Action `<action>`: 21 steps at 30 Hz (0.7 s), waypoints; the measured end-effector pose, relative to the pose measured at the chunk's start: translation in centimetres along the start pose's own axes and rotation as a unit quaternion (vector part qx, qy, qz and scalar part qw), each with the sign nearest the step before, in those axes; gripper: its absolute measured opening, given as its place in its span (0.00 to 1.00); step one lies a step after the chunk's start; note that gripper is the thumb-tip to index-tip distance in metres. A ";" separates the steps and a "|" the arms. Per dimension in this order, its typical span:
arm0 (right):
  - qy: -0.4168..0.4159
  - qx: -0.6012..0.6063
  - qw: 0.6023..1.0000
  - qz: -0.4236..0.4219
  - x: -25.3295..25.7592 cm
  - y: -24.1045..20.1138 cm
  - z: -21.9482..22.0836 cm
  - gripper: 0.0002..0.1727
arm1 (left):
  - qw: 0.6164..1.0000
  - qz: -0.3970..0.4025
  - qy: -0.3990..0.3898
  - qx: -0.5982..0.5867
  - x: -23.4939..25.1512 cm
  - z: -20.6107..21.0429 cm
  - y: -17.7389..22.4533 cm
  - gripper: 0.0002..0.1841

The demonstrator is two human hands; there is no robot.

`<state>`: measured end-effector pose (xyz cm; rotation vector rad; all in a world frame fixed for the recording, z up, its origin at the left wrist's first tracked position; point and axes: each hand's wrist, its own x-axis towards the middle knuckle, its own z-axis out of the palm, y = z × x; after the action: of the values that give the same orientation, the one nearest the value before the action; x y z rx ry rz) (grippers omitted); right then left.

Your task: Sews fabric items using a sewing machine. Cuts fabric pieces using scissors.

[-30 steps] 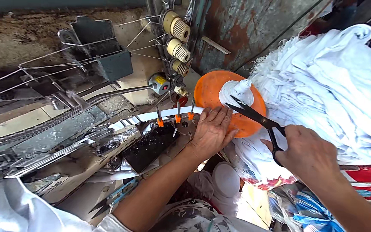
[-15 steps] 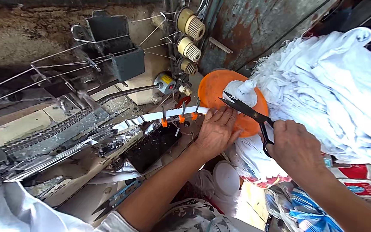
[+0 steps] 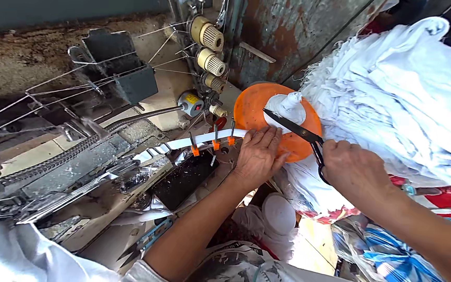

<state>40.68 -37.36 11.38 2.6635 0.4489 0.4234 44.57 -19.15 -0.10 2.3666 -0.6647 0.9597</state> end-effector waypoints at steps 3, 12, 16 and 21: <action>-0.028 0.119 0.992 -0.028 0.5 2.7 -0.6 0.20 | 1.000 0.002 -0.010 0.001 0.0 -0.2 -0.1 0.29; 0.045 0.323 0.937 0.128 -7.4 9.5 4.5 0.37 | 0.997 -0.048 -0.032 -0.047 0.3 -1.8 -1.6 0.28; 0.032 0.298 0.945 0.133 -8.6 10.5 6.4 0.38 | 0.998 -0.050 -0.021 -0.021 2.4 -2.4 -0.3 0.25; 0.059 0.248 0.963 0.088 -7.8 11.6 7.8 0.37 | 0.989 -0.135 -0.058 -0.016 5.2 -1.5 0.4 0.35</action>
<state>39.30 -52.86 7.84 3.1922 0.3944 0.5897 46.87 -19.82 4.74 2.4187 -0.3839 0.6940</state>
